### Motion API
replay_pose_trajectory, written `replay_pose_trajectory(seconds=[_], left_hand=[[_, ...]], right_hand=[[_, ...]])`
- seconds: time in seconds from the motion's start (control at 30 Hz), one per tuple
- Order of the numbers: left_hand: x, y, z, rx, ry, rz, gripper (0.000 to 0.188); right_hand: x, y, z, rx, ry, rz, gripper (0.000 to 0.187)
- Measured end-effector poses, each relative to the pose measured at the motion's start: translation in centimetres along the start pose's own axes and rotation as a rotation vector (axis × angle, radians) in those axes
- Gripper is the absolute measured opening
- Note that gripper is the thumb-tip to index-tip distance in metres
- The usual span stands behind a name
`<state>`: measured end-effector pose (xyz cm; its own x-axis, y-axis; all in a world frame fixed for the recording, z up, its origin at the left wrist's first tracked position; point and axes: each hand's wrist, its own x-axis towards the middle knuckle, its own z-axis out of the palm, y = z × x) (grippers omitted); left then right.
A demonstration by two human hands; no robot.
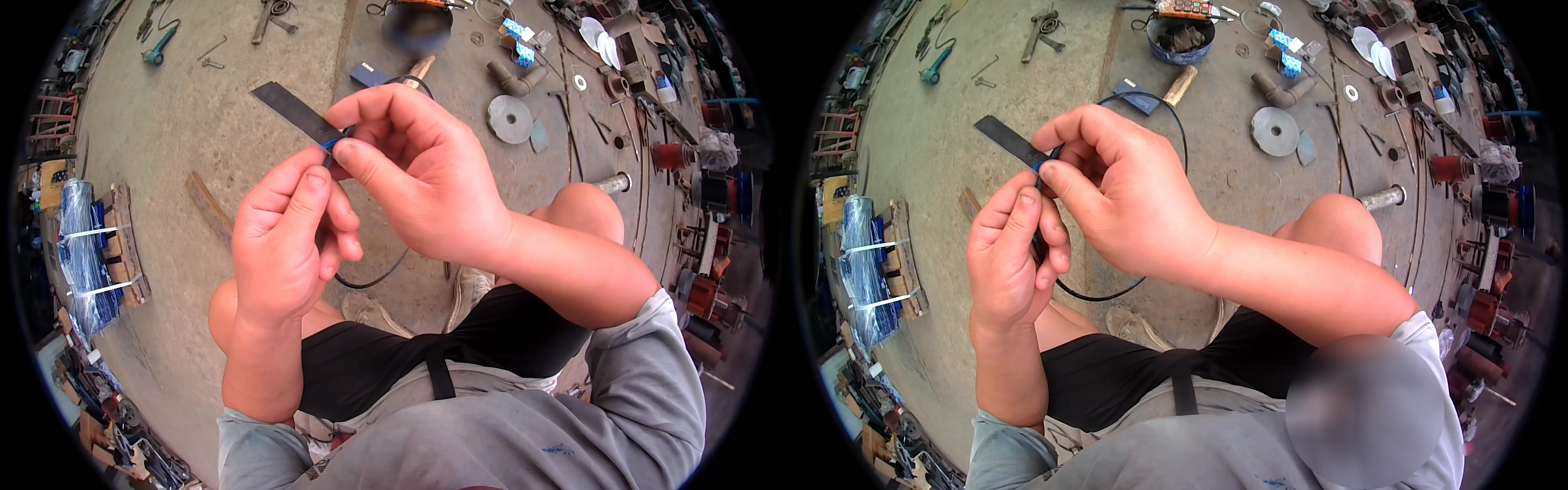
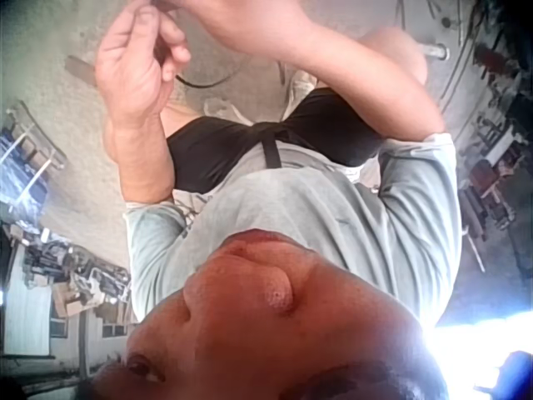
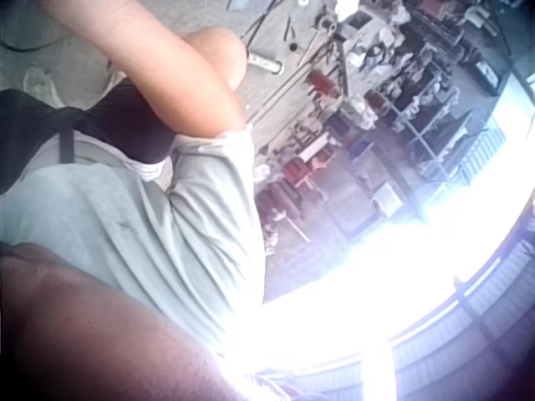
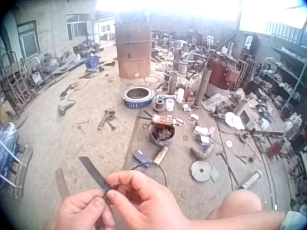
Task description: The person holds a black wire and uses a metal file to scrape and smooth its surface. The person repeatedly files the wire while rotating it, then inspects the wire and continues filing.
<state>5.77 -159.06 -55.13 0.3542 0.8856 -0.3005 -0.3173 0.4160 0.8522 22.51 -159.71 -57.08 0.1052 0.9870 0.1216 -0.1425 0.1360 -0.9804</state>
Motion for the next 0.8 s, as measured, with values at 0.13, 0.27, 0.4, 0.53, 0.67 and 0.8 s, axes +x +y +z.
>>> replay_pose_trajectory(seconds=[0.13, 0.27, 0.4, 0.53, 0.67, 0.8], left_hand=[[0.4, 0.0, -0.8, -0.013, -0.081, -0.023, 0.032], [0.4, -0.1, -1.1, -0.022, -0.151, -0.01, 0.036], [0.7, 0.7, -1.3, -0.013, -0.273, -0.007, 0.043], [1.0, 1.0, -1.3, -0.028, -0.355, -0.029, 0.047], [1.0, 0.7, -0.7, -0.007, -0.276, 0.014, 0.046], [1.7, 0.4, -1.6, 0.018, -0.261, 0.078, 0.036]], right_hand=[[-0.2, -0.9, -0.4, -0.058, -0.091, 0.059, 0.019], [0.2, -0.1, -0.1, 0.129, -0.021, 0.07, 0.017], [0.4, -1.6, -0.5, 0.213, -0.053, 0.114, 0.018], [0.7, -1.4, -0.8, 0.166, -0.035, 0.078, 0.02], [0.9, -1.6, -0.8, 0.193, 0.008, 0.149, 0.022], [1.8, -1.3, -1.8, 0.362, 0.098, 0.221, 0.024]])
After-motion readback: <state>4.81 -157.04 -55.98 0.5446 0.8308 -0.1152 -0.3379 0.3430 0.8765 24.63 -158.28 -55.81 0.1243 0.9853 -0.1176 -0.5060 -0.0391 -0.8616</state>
